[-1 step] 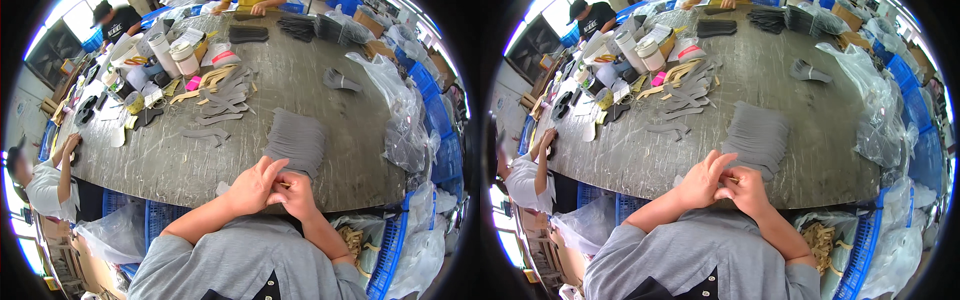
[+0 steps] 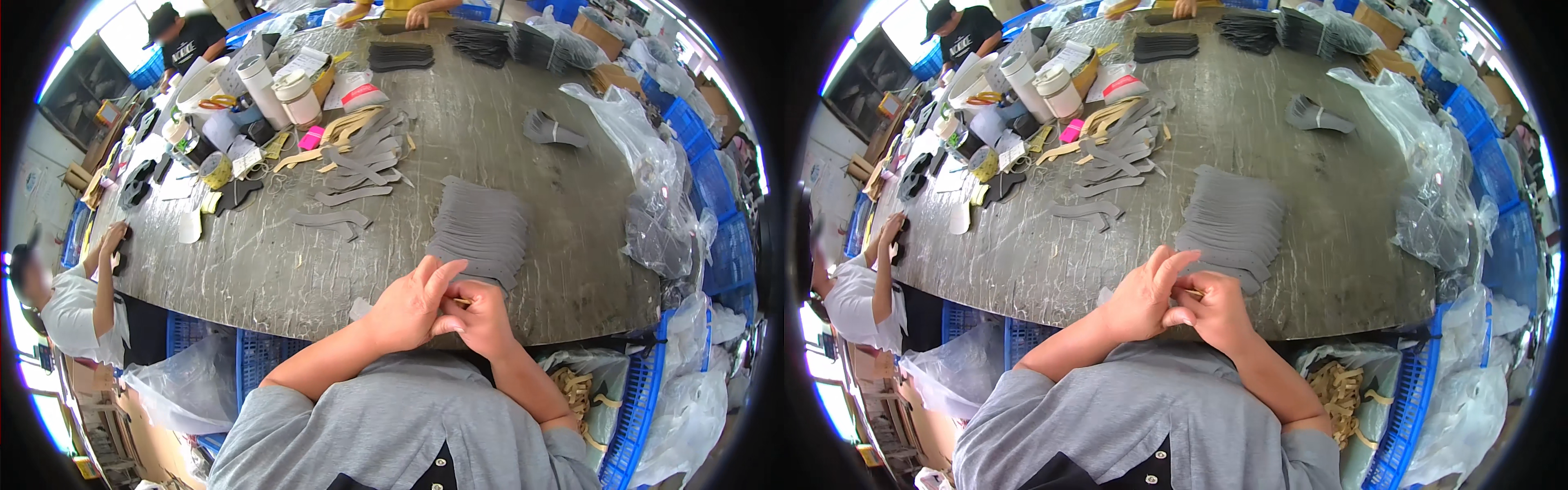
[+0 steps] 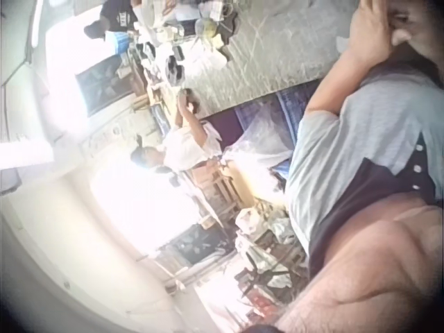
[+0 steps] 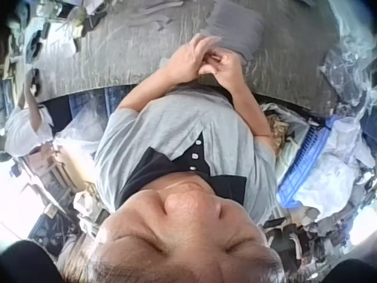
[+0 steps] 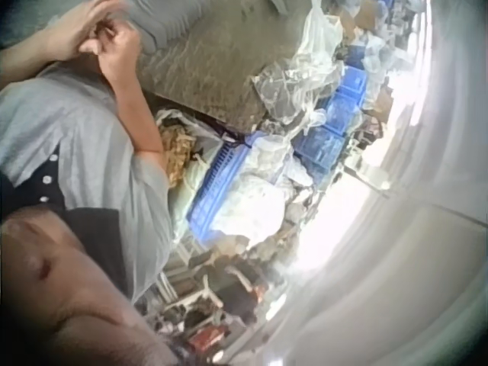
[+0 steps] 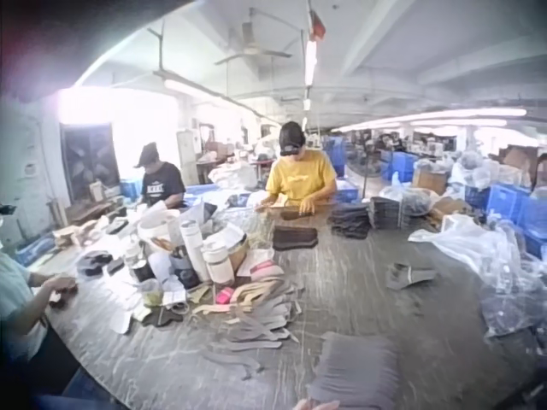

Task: The person repeatedly picks up a gray fabric strip and a beige rubber sole piece from a table. They align the fabric strip with the sole piece and press them together, then place the assembled unit on a growing pile. The process is repeated continuously throughout the clip.

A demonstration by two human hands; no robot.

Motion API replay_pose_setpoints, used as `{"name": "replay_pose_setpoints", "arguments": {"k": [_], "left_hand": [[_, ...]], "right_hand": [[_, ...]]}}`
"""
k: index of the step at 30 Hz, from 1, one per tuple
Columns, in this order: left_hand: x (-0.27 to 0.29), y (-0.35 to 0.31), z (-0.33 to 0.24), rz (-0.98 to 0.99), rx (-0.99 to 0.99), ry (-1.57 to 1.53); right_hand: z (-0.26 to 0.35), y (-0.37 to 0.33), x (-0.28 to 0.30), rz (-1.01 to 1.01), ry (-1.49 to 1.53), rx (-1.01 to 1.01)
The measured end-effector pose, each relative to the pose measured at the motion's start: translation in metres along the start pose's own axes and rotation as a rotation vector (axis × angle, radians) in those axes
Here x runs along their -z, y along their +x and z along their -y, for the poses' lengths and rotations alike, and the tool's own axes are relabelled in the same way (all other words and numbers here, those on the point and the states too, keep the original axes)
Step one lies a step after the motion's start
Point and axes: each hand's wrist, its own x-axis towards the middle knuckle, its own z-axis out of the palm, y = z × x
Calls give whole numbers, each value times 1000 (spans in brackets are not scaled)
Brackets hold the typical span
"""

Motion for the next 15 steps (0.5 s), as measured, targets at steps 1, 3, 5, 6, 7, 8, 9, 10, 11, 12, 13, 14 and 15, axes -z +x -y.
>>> {"name": "replay_pose_setpoints", "arguments": {"k": [1,3,5,6,7,8,9,10,11,12,13,14,15], "left_hand": [[1,-1,0,11,9,-15],[1,-2,2,11,-15,-98],[-1,-2,4,-2,20,-295],[-2,-1,5,-20,5,-332],[-1,1,5,-39,-8,-368],[0,2,6,-60,-20,-404],[2,5,7,-124,-84,-353],[4,3,6,-101,61,-574],[6,1,5,-76,211,-791],[9,0,3,-50,363,-1006],[11,3,3,-91,427,-980],[18,7,2,-52,483,-835],[27,12,2,-14,536,-688]], "right_hand": [[3,-1,1,8,49,-27],[10,-2,1,25,153,-115],[20,0,8,82,262,-279],[23,0,10,113,318,-358],[4,0,5,111,460,-249],[-1,0,5,116,525,-236],[-4,0,5,123,590,-222],[-6,0,5,130,654,-209],[-8,1,1,150,771,-190],[-7,0,2,154,851,-190],[-6,0,4,159,931,-189],[-5,0,4,163,1009,-188],[-6,0,5,102,972,-174]]}}
